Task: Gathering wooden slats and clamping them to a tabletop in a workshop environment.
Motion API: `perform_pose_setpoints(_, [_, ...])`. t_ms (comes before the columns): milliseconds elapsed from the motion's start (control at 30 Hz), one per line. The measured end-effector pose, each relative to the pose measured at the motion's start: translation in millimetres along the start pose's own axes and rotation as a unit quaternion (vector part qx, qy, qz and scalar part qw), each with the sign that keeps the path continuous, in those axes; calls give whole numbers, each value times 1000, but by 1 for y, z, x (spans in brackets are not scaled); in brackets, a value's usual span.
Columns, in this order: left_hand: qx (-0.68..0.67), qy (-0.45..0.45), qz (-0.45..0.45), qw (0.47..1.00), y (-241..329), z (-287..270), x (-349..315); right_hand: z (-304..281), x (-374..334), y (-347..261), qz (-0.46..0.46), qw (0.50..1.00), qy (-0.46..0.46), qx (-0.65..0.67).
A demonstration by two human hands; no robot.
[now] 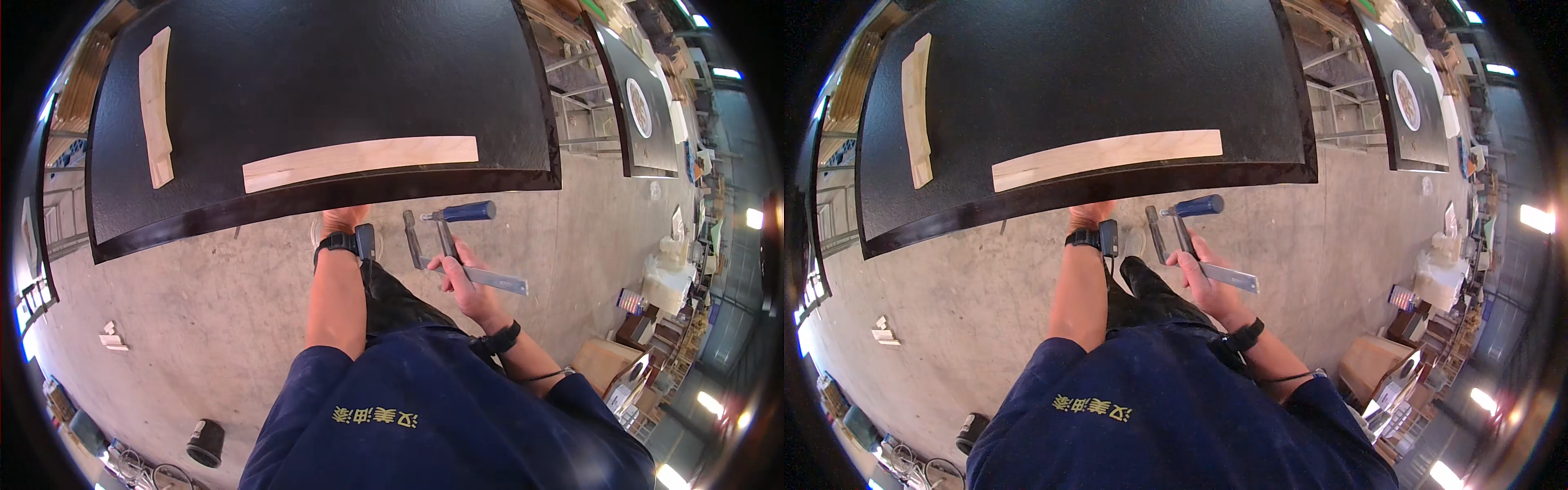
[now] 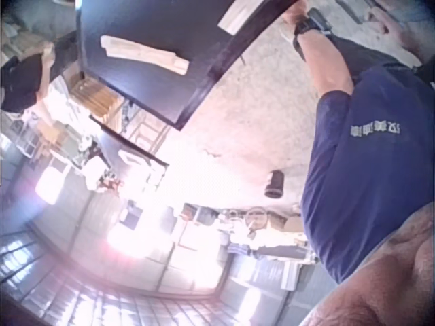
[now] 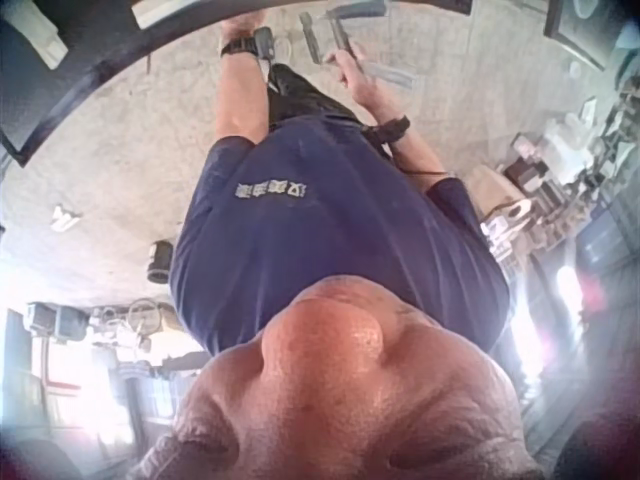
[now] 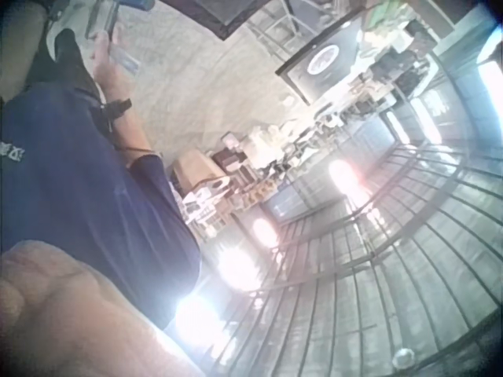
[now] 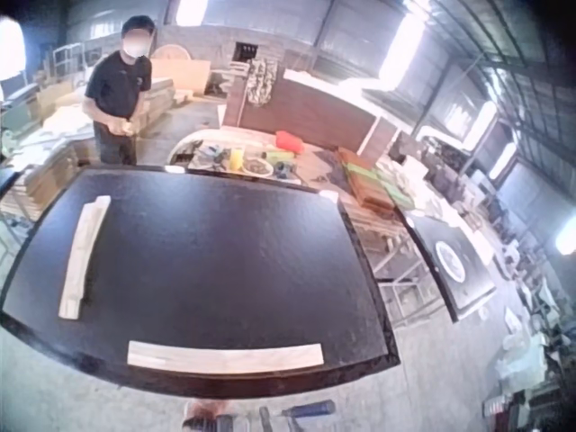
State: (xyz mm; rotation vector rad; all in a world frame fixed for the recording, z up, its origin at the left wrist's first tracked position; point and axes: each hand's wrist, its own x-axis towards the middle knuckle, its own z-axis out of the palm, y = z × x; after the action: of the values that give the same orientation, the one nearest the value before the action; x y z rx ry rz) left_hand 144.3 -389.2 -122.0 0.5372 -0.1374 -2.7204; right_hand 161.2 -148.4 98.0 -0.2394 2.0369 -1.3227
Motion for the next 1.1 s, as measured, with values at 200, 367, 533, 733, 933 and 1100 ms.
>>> perform_pose_setpoints(200, [12, -37, -62, 997, 13, 2, -4, 30, 21, 8, -50, 997, -1, -60])
perform_pose_setpoints(367, [84, -46, -62, 993, 13, 2, -9, 48, 42, 3, -91, 990, 34, -99])
perform_pose_setpoints(533, [68, 1, -108, 992, 21, -10, -8, 67, 60, -14, -130, 978, 88, -135])
perform_pose_setpoints(733, [58, -41, -136, 988, 15, 3, -17, 77, 73, -4, -183, 965, 129, -137])
perform_pose_setpoints(933, [86, -38, -170, 981, 22, 25, -26, 83, 70, -4, -179, 967, 155, -90])
perform_pose_setpoints(1100, [70, -67, -150, 984, 21, 43, -31, 79, 63, -8, -203, 968, 136, -54])
